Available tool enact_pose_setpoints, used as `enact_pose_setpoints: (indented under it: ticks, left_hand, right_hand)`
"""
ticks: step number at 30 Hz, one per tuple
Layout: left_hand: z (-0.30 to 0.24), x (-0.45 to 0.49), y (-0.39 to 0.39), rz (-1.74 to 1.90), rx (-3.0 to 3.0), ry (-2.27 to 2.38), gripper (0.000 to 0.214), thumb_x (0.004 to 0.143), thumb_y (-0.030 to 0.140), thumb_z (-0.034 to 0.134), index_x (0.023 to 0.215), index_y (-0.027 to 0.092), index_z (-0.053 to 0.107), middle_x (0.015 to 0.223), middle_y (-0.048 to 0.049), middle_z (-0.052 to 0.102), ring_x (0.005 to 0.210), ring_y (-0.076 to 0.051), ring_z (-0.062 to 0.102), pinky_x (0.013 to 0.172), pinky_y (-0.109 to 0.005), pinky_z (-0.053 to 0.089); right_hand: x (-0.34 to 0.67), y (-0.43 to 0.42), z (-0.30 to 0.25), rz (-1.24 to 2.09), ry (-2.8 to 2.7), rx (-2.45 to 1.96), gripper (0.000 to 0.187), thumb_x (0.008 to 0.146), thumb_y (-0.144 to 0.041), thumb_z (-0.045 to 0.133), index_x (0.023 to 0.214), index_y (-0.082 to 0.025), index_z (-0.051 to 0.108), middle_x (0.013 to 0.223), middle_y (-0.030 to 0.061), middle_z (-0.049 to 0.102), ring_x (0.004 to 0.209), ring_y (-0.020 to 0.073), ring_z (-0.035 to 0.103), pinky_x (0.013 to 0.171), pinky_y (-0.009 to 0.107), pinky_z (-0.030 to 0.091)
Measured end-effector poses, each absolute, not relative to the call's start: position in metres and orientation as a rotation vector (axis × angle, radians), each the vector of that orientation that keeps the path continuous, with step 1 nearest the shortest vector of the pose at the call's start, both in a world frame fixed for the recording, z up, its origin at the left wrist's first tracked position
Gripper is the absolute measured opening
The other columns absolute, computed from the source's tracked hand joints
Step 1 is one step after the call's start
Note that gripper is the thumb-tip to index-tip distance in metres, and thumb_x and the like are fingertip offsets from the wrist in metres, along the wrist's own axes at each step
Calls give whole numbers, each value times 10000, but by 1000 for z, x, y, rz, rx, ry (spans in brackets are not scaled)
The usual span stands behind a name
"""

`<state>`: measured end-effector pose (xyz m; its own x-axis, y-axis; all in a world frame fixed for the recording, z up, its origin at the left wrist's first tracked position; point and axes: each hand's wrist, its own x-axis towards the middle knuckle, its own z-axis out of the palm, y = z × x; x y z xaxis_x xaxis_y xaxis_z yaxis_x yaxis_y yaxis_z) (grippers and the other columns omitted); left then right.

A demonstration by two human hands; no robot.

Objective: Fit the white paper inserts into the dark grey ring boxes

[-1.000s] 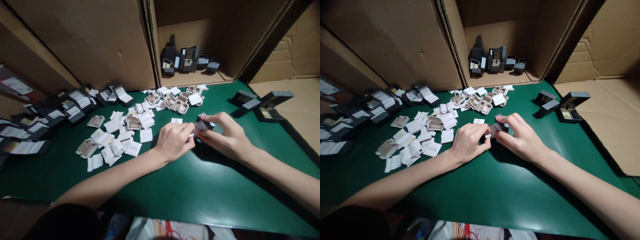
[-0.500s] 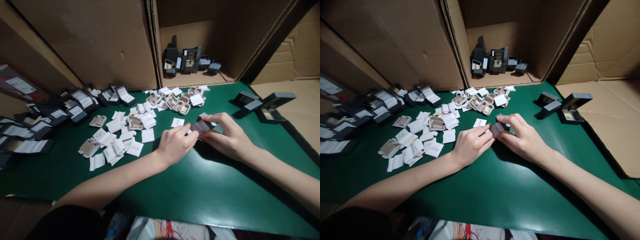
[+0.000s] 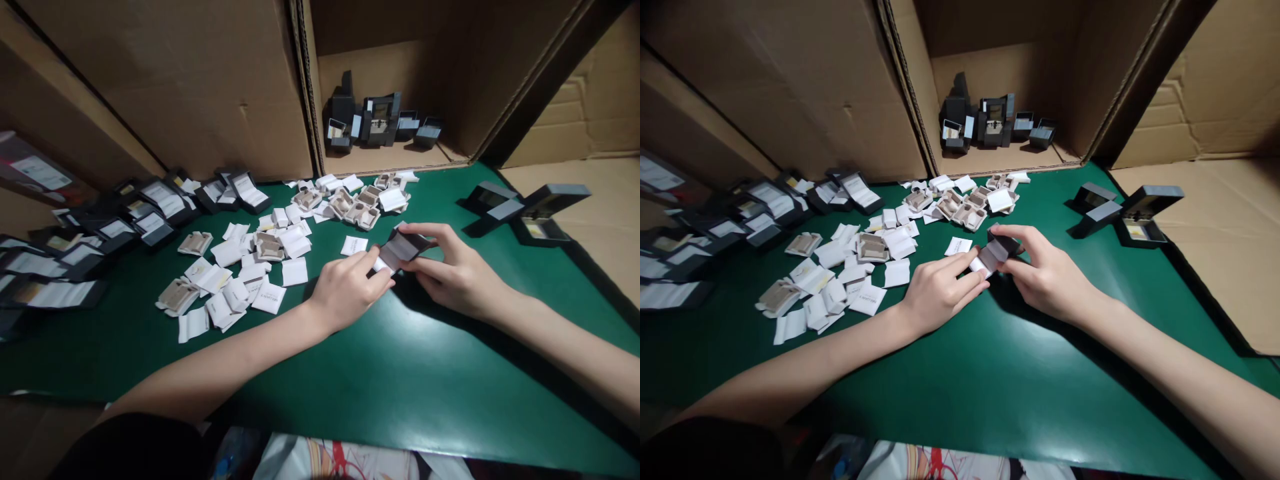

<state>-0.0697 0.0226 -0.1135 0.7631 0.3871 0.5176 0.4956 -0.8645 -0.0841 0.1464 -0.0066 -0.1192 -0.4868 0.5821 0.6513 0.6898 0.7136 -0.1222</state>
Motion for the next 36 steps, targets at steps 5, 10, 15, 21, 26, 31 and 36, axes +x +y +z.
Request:
enact_pose_setpoints:
  ticks: [5,10,15,21,26,31,36]
  left_hand:
    - [-115,-70,19,-751,-2765,-624,212,910,156,479,1045,131,641,1178,-192,623,1093,-252,621,821,-349,569]
    - [-117,-65,16,-748,-2869,-496,243,907,116,453,1093,65,601,1240,-182,593,1242,-257,516,1054,-427,457]
    - [-119,-64,17,-686,-2951,-431,303,907,115,430,1170,35,558,1273,-192,569,1277,-258,480,1113,-459,397]
    - [-117,-69,23,-675,-3019,-406,339,876,103,456,1192,20,543,1280,-188,563,1284,-261,471,1136,-423,373]
    - [-115,-69,27,-670,-3052,-425,320,868,108,458,1165,63,570,1267,-161,581,1251,-230,511,1122,-396,395]
    - [-117,-67,22,-661,-2992,-452,324,873,110,449,1168,38,562,1281,-188,561,1265,-247,493,1123,-397,393]
    - [-118,-66,16,-629,-2988,-563,348,867,91,430,1197,49,531,1324,-185,506,1306,-255,428,1103,-384,409]
  right_hand:
    - [149,-6,-121,-166,-2212,-1023,307,770,6,513,946,-218,627,1399,103,423,1185,266,538,795,398,587]
    - [150,-5,-120,-133,-2206,-1044,299,766,13,506,898,-208,659,1429,99,406,1222,297,515,843,441,577]
    - [148,-6,-119,-129,-2187,-1013,292,780,-5,518,911,-221,664,1445,84,397,1222,299,511,817,446,586]
    - [145,-7,-118,-276,-2183,-1023,275,798,-46,562,987,-232,638,1400,100,460,1174,290,541,834,456,558]
    - [147,-8,-118,-468,-2110,-1013,220,795,-79,594,930,-244,648,1241,91,571,1078,278,585,814,434,522]
    - [146,-11,-116,-480,-2169,-972,230,796,-57,562,929,-221,653,950,75,654,789,186,606,640,330,499]
    - [146,-9,-118,-326,-2267,-965,258,814,-46,531,975,-211,648,968,70,704,774,169,622,662,319,526]
